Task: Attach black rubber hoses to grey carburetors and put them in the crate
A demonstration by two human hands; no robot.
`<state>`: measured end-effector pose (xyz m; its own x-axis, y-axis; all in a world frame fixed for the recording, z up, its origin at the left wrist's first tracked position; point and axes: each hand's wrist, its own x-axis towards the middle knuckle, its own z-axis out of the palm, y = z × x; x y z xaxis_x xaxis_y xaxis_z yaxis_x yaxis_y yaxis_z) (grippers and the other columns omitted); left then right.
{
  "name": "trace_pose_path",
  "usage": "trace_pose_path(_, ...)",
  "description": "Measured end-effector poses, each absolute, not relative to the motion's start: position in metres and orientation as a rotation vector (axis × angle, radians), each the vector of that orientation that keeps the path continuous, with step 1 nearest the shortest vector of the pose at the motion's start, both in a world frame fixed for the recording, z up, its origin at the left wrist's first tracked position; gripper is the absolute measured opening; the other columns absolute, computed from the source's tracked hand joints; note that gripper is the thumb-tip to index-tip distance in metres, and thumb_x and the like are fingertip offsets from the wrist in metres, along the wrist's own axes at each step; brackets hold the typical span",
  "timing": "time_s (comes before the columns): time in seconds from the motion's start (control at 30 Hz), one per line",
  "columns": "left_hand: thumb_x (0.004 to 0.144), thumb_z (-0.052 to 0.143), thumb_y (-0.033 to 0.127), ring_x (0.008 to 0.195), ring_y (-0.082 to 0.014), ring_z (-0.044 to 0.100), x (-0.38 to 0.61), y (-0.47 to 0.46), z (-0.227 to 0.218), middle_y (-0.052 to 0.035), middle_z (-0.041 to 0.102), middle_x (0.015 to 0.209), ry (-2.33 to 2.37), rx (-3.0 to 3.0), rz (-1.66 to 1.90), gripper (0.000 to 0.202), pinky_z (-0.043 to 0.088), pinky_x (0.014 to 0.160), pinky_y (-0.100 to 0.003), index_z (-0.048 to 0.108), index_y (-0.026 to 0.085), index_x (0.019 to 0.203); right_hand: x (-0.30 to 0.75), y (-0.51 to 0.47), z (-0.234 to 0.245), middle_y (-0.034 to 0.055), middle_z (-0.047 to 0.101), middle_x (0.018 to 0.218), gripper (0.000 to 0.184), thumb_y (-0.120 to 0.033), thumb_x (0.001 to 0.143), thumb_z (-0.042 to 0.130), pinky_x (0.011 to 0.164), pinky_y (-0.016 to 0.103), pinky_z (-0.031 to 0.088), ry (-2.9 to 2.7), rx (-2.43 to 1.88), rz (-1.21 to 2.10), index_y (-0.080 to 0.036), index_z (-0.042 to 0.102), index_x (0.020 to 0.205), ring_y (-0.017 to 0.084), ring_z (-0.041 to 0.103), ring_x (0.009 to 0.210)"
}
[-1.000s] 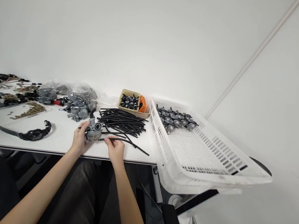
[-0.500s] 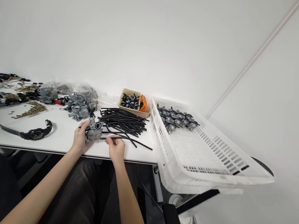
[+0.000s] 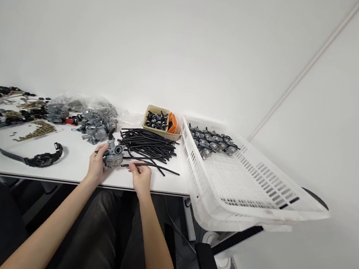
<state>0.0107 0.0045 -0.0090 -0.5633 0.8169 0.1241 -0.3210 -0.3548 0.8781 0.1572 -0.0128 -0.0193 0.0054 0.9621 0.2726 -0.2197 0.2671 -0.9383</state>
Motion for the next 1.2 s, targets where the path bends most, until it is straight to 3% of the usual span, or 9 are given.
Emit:
trace_pose_path(0.67, 0.068, 0.07, 0.041, 0.078, -0.0153, 0.058, 0.0114, 0.0014, -0.0069, -0.0002, 0.063, 0.084, 1.129, 0.753, 2.01, 0.027, 0.044, 0.067, -0.025, 0.066, 0.02, 0.085, 0.1598, -0.0162, -0.0164, 0.0065, 0.071, 0.067, 0.031, -0.046, 0.076, 0.064, 0.066, 0.029, 0.052, -1.362, -0.91, 1.073, -0.016, 0.07, 0.071, 0.019, 0.067, 0.066)
trace_pose_path(1.2, 0.07, 0.07, 0.039, 0.082, -0.0148, 0.057, 0.0131, 0.0004, -0.0067, -0.0004, 0.063, 0.085, 1.189, 0.863, 2.029, 0.024, 0.043, 0.074, -0.024, 0.066, 0.021, 0.085, 0.16, -0.0157, -0.0193, 0.0052, 0.07, 0.064, 0.027, -0.043, 0.076, 0.065, 0.063, 0.028, 0.05, -1.415, -0.961, 1.006, -0.017, 0.07, 0.069, 0.019, 0.066, 0.064)
